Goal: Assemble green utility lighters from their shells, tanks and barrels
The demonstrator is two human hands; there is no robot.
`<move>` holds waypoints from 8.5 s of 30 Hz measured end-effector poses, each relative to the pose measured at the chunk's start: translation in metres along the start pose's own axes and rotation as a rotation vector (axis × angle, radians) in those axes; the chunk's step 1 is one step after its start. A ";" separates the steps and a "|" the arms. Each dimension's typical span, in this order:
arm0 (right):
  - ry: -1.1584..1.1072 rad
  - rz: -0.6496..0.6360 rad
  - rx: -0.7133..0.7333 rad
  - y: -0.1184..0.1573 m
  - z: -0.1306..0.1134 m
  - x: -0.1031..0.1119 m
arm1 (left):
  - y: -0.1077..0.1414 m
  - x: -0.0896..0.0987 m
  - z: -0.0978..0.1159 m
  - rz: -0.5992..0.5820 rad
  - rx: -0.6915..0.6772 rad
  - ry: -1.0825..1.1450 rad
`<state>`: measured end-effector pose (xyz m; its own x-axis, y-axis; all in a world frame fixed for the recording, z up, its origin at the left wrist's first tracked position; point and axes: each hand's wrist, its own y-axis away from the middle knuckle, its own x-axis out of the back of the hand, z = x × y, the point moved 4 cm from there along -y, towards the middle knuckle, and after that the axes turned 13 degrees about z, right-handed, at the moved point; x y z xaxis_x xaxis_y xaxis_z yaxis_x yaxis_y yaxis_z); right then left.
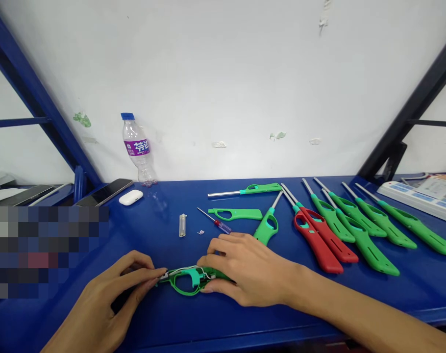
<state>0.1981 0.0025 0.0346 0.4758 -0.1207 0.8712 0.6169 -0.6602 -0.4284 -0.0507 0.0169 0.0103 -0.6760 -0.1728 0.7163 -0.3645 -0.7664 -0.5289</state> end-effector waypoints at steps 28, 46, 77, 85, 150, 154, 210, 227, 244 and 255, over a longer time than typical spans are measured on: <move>-0.042 0.016 -0.005 -0.002 -0.005 0.000 | 0.009 0.006 0.008 0.074 -0.173 -0.205; 0.009 0.183 0.092 -0.001 -0.004 0.001 | 0.005 -0.016 0.029 0.093 -0.207 -0.035; 0.149 0.332 0.013 -0.018 0.008 0.018 | 0.005 -0.011 0.033 0.154 -0.267 -0.147; 0.388 -0.021 -0.232 -0.104 0.037 0.002 | 0.004 -0.012 0.034 0.215 -0.309 -0.206; 0.068 0.319 0.002 -0.017 0.015 0.028 | -0.074 0.000 0.045 0.244 0.340 0.314; 0.039 0.294 -0.008 -0.016 0.016 0.022 | -0.070 -0.008 0.039 0.250 0.466 0.603; 0.063 0.348 0.059 -0.013 0.011 0.022 | -0.062 -0.037 0.060 -0.006 0.312 0.563; 0.026 0.225 -0.017 -0.009 0.016 0.009 | -0.055 -0.045 0.069 0.096 -0.044 0.236; -0.093 0.326 0.125 -0.003 0.005 0.006 | -0.050 -0.038 0.078 0.119 0.020 0.530; 0.091 0.402 0.200 0.003 0.016 -0.001 | -0.049 -0.049 0.077 0.152 0.131 0.388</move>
<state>0.2095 0.0121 0.0287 0.6509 -0.4089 0.6397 0.5072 -0.3928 -0.7671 0.0494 0.0151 0.0363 -0.9154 -0.0634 0.3974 -0.1749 -0.8267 -0.5348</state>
